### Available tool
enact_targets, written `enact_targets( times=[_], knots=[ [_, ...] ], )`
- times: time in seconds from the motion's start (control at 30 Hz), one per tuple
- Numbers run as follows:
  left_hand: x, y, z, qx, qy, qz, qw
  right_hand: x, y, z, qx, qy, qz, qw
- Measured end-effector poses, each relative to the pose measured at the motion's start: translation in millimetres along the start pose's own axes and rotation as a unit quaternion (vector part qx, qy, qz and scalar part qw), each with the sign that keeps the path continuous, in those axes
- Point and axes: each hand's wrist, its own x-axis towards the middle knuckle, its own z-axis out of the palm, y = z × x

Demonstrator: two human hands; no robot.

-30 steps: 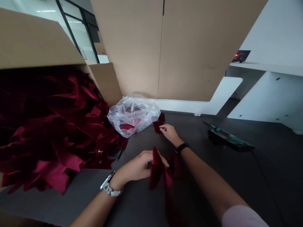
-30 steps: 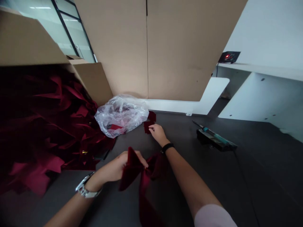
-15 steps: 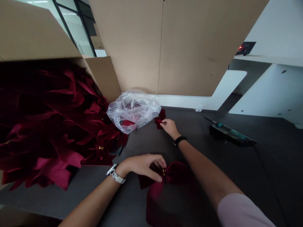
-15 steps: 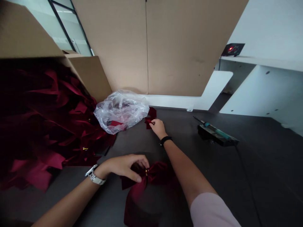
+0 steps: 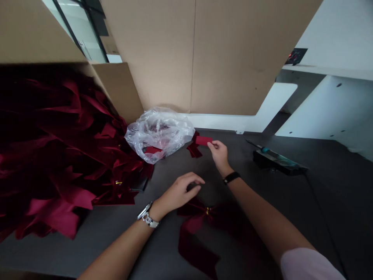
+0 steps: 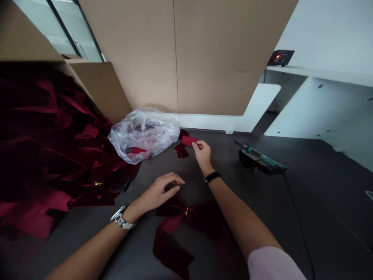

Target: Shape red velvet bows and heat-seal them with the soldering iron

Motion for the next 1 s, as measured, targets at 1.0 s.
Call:
enact_targets(
  times=[1.0],
  knots=[
    [-0.4, -6.6, 4.6, -0.328, -0.072, -0.228, 0.914, -122.2, -46.4, -55.9, 0.123, -0.297, 0.041, 0.946]
  ],
)
